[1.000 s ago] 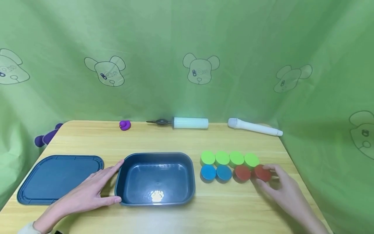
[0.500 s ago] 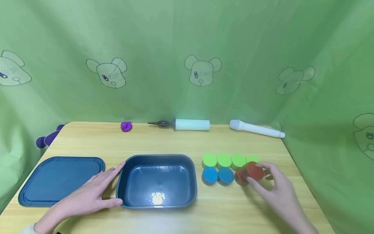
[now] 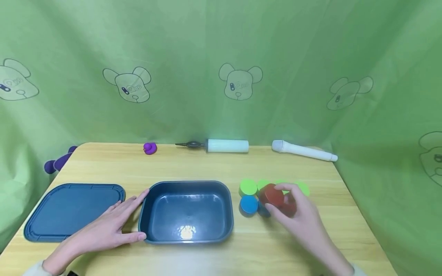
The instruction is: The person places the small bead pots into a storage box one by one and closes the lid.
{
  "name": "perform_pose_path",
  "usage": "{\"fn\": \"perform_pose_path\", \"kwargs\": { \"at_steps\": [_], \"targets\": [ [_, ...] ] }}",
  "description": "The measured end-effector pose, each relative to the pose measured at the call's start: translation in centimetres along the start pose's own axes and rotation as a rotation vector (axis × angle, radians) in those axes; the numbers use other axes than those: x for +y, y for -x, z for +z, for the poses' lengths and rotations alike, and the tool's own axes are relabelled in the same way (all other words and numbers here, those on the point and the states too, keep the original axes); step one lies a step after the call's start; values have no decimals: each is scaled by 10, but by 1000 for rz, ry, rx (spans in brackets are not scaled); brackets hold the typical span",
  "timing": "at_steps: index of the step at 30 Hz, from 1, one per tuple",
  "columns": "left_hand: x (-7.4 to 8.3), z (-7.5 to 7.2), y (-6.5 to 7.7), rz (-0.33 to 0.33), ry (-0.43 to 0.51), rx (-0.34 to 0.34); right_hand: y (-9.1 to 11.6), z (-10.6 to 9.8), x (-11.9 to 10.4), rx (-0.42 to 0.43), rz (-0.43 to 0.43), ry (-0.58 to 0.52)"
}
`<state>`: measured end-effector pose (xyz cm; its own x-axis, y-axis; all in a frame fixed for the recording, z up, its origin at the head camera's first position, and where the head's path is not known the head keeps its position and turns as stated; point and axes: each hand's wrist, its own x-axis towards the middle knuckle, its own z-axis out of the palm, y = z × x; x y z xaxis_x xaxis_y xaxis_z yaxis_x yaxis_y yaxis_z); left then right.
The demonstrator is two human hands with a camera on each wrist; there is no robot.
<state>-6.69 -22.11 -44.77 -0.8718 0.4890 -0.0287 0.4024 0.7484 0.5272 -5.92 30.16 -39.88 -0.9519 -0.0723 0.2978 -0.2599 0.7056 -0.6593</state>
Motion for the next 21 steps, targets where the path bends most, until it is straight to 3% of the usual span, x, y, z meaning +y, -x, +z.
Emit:
{"fn": "perform_pose_path", "kwargs": {
  "at_steps": [21],
  "targets": [
    [-2, 0, -1, -19, 10, -20, -31, 54, -47, -183, -67, -108]
  ]
}}
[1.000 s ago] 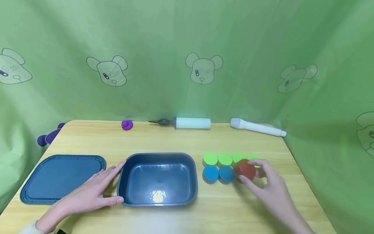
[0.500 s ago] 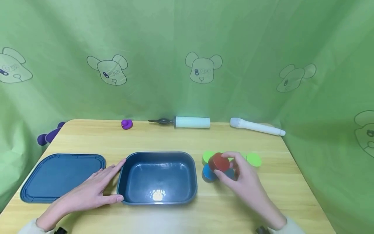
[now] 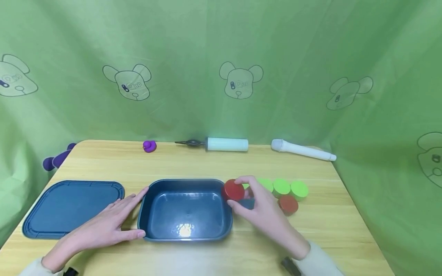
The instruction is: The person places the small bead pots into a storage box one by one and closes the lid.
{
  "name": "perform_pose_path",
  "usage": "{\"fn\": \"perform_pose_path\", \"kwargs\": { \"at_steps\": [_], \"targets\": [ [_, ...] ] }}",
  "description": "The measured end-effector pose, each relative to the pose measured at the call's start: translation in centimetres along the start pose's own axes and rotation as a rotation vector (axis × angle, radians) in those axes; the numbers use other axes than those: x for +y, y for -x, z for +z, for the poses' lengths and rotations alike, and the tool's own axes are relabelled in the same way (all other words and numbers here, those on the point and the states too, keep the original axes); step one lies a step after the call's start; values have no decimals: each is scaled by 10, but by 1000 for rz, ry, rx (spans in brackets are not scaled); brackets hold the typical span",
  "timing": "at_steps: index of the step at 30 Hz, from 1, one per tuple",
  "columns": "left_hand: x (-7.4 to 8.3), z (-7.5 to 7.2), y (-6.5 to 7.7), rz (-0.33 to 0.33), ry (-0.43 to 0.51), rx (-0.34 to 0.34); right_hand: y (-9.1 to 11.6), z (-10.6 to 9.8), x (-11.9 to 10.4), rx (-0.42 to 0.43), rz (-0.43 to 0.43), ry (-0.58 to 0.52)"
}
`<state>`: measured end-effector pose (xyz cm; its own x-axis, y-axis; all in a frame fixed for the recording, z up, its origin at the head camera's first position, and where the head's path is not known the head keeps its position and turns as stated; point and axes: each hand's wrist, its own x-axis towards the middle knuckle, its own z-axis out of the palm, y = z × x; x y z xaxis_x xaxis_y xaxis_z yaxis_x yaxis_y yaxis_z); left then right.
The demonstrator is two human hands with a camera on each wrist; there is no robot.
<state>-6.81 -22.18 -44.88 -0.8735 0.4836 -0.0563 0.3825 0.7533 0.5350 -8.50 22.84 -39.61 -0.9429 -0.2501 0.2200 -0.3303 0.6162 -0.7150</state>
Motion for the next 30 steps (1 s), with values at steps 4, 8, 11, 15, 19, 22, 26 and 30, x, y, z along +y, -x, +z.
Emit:
{"fn": "perform_pose_path", "kwargs": {
  "at_steps": [4, 8, 11, 15, 19, 22, 26, 30],
  "targets": [
    [-1, 0, 0, 3, -2, 7, -8, 15, -8, -47, -9, -26],
    [-2, 0, 1, 6, -4, 15, -15, 32, -19, -77, -1, -56],
    [-2, 1, 2, 5, -4, 17, -18, 44, -28, -90, 5, -73],
    [-3, 2, 1, 10, -11, 25, -24, 57, -36, -124, -7, -63],
    [-3, 2, 1, 19, -17, 30, -28, 69, -40, -171, -19, -40],
    [-3, 2, 0, 14, -12, 18, -31, 76, -43, -210, -17, -27],
    [-2, 1, 0, 4, -3, 3, -36, 85, -47, -236, -15, -10],
    [-2, 0, 0, -5, 5, -3, -40, 96, -51, -244, -32, 19]
  ]
}}
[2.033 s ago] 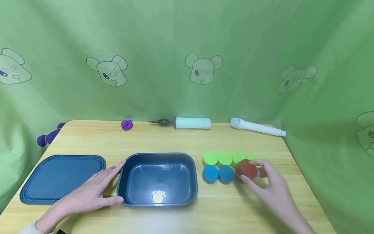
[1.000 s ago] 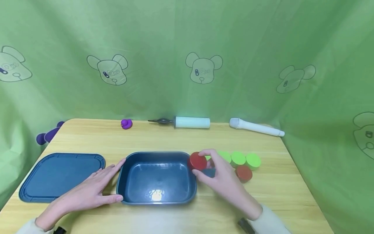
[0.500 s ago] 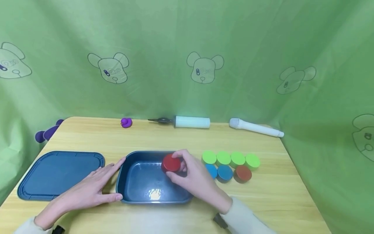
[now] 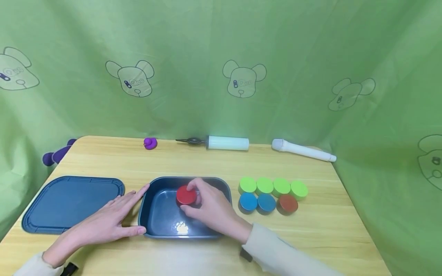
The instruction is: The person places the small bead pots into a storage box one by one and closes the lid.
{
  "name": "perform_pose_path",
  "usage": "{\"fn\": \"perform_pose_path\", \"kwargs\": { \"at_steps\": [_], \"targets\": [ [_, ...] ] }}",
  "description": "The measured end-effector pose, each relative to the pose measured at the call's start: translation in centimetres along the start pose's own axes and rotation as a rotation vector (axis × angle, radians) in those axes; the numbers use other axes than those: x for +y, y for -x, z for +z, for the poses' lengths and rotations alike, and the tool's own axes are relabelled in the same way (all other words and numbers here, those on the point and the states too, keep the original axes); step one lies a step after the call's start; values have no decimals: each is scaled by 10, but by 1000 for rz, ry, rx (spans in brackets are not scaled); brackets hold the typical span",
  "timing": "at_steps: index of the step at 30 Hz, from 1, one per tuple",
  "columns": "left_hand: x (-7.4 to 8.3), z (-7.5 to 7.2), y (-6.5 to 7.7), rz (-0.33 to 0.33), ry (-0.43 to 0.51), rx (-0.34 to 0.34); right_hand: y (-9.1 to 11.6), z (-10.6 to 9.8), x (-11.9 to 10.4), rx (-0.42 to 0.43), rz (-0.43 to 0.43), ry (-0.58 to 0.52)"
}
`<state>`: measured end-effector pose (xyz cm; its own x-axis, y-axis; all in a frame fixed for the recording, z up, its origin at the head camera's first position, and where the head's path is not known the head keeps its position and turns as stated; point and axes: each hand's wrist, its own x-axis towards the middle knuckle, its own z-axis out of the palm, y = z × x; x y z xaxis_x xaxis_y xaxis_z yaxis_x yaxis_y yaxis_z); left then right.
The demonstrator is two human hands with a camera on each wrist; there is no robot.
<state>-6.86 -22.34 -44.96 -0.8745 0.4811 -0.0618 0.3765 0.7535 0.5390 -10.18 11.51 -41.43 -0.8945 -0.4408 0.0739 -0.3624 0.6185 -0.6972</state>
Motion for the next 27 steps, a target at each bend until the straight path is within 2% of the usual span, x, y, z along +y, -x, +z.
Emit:
{"fn": "perform_pose_path", "kwargs": {
  "at_steps": [5, 14, 21, 27],
  "targets": [
    [-1, 0, 0, -5, 5, 1, -12, 12, -6, -40, -1, 15],
    [-1, 1, -1, 6, 16, 9, -33, 30, -4, -132, 63, -30],
    [-1, 1, -1, 20, -7, 26, -42, 41, 0, -144, 39, 12],
    [-1, 2, -1, 19, -9, 19, -43, 46, -3, -160, 42, -34]
  ]
}}
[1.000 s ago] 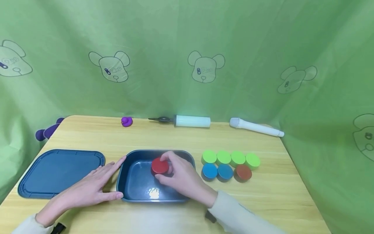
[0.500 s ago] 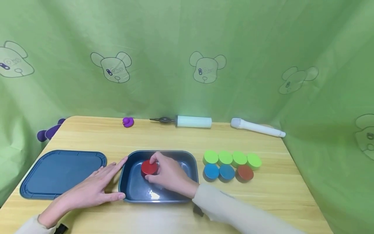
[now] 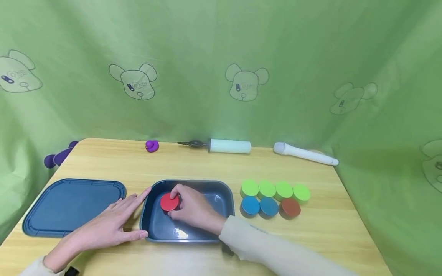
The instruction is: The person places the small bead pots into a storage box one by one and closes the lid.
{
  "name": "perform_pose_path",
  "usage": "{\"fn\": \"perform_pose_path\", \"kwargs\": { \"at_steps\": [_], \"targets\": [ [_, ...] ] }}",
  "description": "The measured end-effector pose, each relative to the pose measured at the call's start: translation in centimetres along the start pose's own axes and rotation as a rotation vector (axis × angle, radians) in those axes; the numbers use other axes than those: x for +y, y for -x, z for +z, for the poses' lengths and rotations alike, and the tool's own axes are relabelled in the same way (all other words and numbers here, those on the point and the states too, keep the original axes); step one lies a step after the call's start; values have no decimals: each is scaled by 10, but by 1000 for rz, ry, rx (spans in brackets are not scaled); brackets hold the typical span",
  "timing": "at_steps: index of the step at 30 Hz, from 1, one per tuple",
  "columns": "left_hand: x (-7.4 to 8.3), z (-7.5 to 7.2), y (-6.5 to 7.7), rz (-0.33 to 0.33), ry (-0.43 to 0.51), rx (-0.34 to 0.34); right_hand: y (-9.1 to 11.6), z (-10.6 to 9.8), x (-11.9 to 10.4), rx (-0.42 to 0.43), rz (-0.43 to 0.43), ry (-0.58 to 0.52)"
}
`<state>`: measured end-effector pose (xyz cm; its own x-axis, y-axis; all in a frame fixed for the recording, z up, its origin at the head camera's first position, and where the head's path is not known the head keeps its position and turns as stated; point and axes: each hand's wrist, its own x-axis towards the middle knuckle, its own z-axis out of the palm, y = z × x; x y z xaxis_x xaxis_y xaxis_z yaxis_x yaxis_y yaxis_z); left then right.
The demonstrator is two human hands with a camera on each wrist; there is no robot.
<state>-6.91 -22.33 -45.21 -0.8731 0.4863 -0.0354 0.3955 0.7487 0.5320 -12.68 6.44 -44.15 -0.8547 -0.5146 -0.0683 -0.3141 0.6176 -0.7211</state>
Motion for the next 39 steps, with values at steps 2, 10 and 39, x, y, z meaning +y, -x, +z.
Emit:
{"fn": "perform_pose_path", "kwargs": {
  "at_steps": [2, 10, 39],
  "targets": [
    [0, 0, 0, 0, 0, -1, 0, 1, -2, -1, 9, -23],
    [0, 1, 0, 0, 2, -2, 0, 4, -6, -13, -3, -148],
    [-1, -3, 1, -13, -7, -25, 32, -29, -4, 71, 35, -251]
  ]
}}
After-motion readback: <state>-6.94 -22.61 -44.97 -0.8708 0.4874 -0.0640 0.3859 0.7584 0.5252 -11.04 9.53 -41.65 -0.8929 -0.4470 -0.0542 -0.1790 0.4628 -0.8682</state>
